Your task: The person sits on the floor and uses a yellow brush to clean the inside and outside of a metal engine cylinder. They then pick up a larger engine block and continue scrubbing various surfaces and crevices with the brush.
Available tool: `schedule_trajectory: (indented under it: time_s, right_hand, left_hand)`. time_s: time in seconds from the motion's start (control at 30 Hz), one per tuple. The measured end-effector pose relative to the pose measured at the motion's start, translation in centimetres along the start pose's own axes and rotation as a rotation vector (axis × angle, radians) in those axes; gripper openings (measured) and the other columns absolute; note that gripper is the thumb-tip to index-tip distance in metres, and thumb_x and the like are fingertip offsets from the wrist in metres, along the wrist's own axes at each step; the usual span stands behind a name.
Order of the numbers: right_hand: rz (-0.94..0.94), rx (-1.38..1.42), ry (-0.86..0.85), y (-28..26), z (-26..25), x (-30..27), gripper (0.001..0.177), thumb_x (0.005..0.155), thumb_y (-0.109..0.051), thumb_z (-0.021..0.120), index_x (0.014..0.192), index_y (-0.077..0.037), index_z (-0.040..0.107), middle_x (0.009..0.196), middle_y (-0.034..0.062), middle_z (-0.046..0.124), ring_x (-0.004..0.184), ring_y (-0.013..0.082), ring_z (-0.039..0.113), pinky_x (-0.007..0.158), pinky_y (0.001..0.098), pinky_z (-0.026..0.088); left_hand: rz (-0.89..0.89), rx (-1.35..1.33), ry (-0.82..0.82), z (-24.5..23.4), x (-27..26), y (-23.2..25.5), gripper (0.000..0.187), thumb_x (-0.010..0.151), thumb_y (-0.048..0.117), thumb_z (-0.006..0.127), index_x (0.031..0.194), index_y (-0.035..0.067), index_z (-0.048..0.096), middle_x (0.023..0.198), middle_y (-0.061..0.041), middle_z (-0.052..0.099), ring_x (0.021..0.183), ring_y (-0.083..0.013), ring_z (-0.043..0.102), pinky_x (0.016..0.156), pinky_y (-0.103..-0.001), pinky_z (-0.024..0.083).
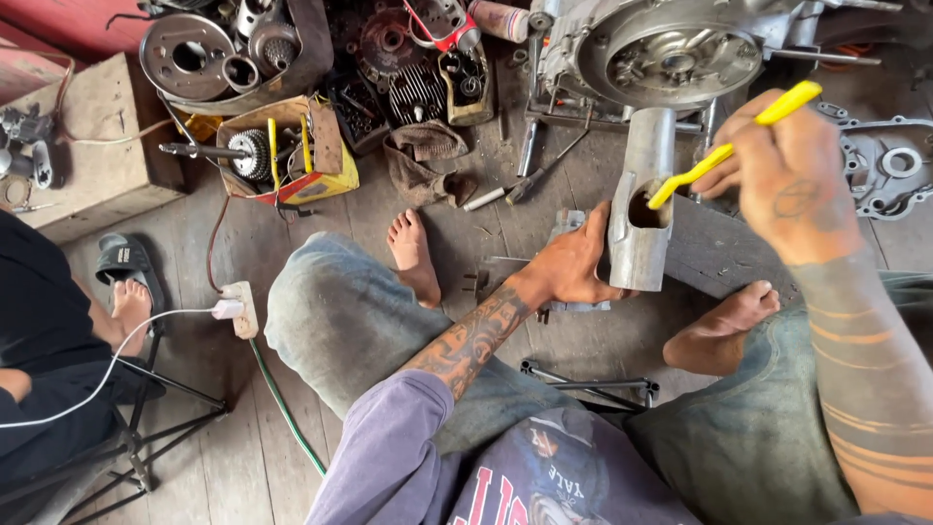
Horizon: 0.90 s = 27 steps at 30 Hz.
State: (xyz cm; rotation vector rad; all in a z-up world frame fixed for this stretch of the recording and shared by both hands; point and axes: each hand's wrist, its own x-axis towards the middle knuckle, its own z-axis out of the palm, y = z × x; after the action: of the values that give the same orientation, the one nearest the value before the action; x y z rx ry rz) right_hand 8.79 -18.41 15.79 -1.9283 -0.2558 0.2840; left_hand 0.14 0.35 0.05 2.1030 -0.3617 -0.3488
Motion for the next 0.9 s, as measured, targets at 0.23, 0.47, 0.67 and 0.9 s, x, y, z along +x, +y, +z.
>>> schedule_trajectory:
  time_s: [0.23, 0.47, 0.67, 0.9]
  right_hand:
    - [0.03, 0.007, -0.012, 0.4, 0.5, 0.1, 0.018, 0.099, -0.002, 0.039, 0.102, 0.005, 0.055, 0.079, 0.0276, 0.067, 0.066, 0.0306, 0.073, 0.051, 0.0301, 0.057]
    - [0.028, -0.107, -0.042, 0.0, 0.6, -0.4, 0.02, 0.111, -0.009, 0.04, 0.105, 0.006, 0.053, 0.077, 0.0255, 0.065, 0.067, 0.0306, 0.072, 0.056, 0.0305, 0.058]
    - [0.073, -0.165, -0.079, 0.5, 1.3, 0.0, 0.019, 0.106, -0.007, 0.041, 0.105, 0.003, 0.057, 0.075, 0.0209, 0.069, 0.065, 0.0273, 0.072, 0.054, 0.0307, 0.055]
    - [0.089, -0.222, -0.135, -0.2, 2.0, -0.6, 0.025, 0.11, -0.017, 0.044, 0.096, 0.001, 0.055, 0.073, 0.0207, 0.069, 0.065, 0.0236, 0.072, 0.061, 0.0299, 0.055]
  left_hand:
    - [-0.011, -0.024, 0.016, -0.1, -0.3, 0.3, 0.121, 0.068, 0.053, 0.079, 0.154, 0.003, 0.009, 0.123, -0.023, 0.067, 0.09, -0.0449, 0.074, 0.074, -0.053, 0.06]
    - [0.007, -0.014, 0.01, -0.1, 0.0, 0.0, 0.123, 0.068, 0.055, 0.079, 0.154, 0.002, 0.009, 0.126, -0.024, 0.065, 0.093, -0.0455, 0.073, 0.077, -0.053, 0.059]
    - [0.017, -0.024, 0.026, -0.3, -0.1, 0.1, 0.118, 0.069, 0.051, 0.079, 0.152, 0.001, 0.012, 0.123, -0.024, 0.066, 0.097, -0.0464, 0.072, 0.078, -0.053, 0.057]
    - [0.001, -0.041, 0.021, 0.1, -0.3, -0.2, 0.117, 0.068, 0.048, 0.079, 0.152, 0.003, 0.011, 0.122, -0.022, 0.067, 0.094, -0.0453, 0.073, 0.075, -0.052, 0.057]
